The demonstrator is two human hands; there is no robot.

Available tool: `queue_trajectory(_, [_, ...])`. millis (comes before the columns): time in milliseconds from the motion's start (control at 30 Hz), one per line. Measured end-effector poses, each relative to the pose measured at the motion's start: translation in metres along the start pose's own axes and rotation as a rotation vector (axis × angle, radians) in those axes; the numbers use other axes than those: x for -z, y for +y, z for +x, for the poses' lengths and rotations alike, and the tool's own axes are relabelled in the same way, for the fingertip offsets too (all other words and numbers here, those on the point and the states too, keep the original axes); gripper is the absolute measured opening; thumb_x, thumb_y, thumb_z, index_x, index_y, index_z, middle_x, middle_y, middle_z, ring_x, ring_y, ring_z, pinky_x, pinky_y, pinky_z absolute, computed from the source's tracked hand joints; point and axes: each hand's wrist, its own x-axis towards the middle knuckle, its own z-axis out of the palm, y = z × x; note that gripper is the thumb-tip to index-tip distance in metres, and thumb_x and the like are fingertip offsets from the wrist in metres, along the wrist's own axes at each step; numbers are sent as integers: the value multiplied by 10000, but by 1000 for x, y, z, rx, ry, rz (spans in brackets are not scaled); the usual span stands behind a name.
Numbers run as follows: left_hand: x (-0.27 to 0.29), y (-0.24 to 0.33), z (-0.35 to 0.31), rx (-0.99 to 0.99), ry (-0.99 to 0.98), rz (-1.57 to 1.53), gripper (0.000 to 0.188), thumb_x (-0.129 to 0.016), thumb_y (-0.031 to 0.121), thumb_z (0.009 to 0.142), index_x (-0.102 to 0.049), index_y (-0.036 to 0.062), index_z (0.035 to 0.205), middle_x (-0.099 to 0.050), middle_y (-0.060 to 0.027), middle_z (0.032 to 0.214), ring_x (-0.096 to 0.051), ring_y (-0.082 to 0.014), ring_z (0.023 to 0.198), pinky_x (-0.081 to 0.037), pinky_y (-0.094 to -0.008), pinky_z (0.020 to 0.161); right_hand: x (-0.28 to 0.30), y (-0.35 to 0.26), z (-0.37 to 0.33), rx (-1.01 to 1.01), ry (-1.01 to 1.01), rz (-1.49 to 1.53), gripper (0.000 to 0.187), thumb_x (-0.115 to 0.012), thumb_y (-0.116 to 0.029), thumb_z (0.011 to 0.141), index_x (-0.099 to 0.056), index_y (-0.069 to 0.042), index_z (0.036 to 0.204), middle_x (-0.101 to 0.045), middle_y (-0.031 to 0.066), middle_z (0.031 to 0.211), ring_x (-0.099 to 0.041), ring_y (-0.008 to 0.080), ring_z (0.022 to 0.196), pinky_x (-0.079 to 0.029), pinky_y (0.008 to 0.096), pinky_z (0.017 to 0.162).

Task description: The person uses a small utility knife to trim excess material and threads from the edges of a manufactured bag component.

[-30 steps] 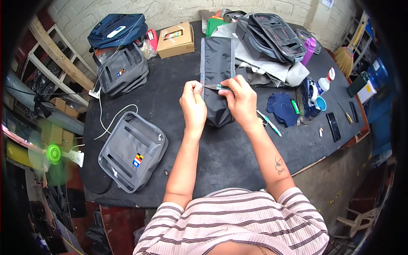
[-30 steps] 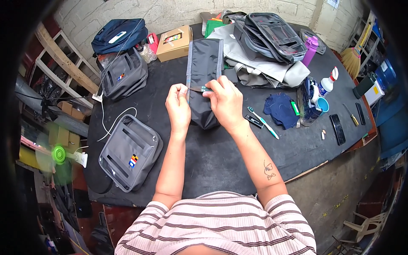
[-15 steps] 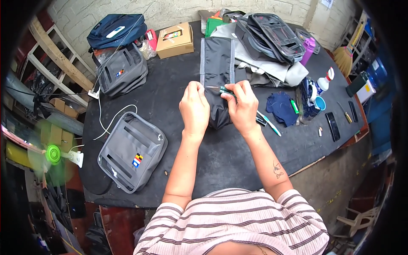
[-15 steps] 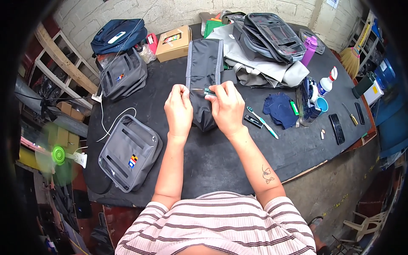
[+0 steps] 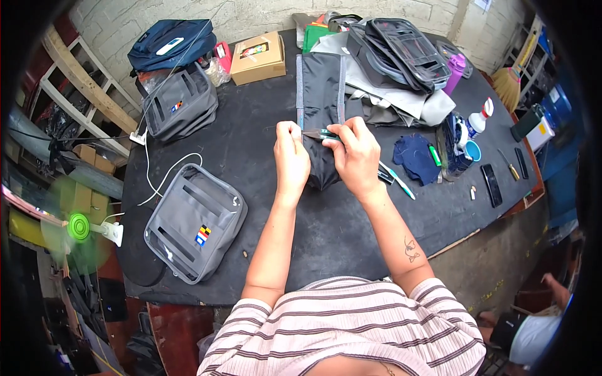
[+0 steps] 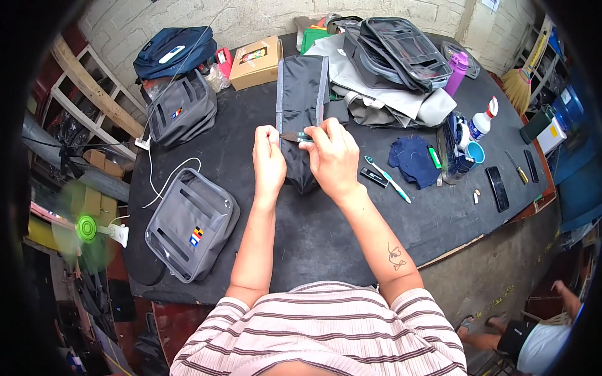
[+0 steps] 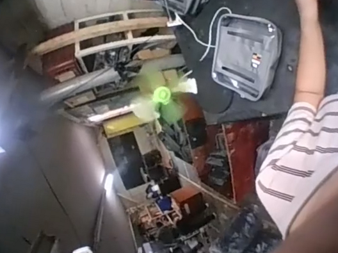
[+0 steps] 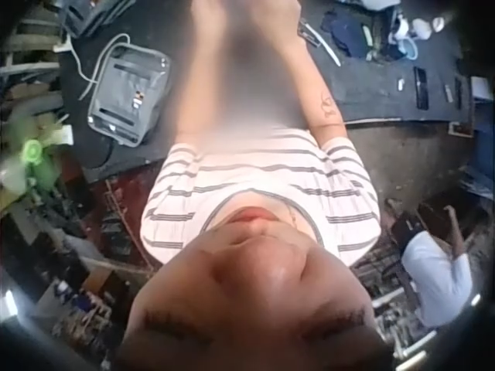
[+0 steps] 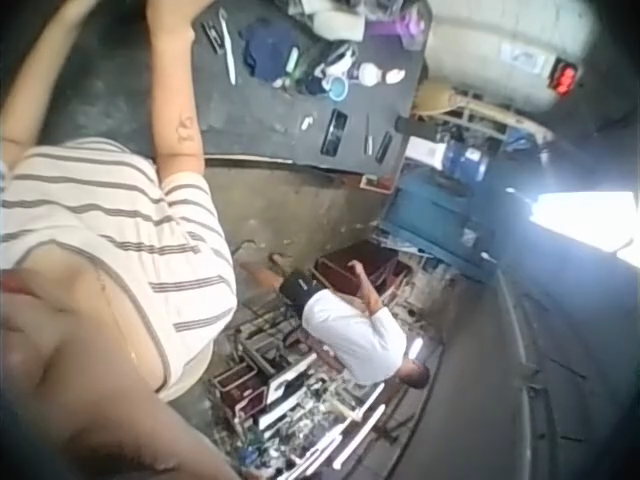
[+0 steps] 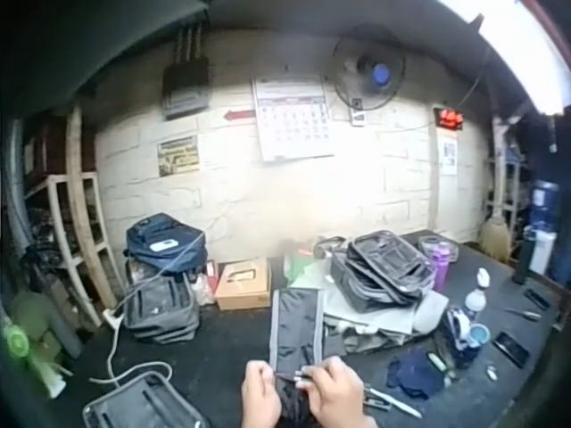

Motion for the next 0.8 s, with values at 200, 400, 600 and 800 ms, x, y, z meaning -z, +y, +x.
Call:
queue_trajectory(200, [1, -2, -3, -19, -6, -13, 94, -404, 60, 1016, -453, 22, 946, -447, -18, 781, -412, -108, 700, -393, -260, 645, -4, 3, -2, -10, 1, 22, 196, -739, -58, 752, -654, -20, 925, -560, 108, 831, -601, 287, 716, -479, 368, 639])
queue_trajectory(400, [7, 9, -18, 24, 51, -84, 317, -502, 147, 1016, -479, -5, 1293, -534, -49, 805, -508, -131, 722, -438, -270, 678, -12, 17, -18, -443, 85, 474, 499, -753, -158, 857, -490, -5, 1252, -514, -7, 973, -509, 85, 887, -470, 259, 786])
queue_trajectory(600, [11, -16, -48, -482, 7, 267, 282, -734, 54, 805, -672, 33, 1080, -564, -94, 820, -576, -259, 680, -474, -354, 619, 15, 57, 0, -758, 246, 1334, 485, -510, -513, 975, -583, -66, 1149, -574, -49, 919, -505, 57, 759, -386, 219, 658])
queue_trajectory(800, [3, -27, -36, -207, -408, -237, 987, -651, 575, 837, -198, 14, 1511, -234, -206, 1536, -245, -350, 1427, -212, -430, 1161, 24, 66, 4, -731, -73, 1218, 341, -695, -60, 850, -631, 6, 1179, -624, -39, 869, -566, 46, 805, -438, 201, 758])
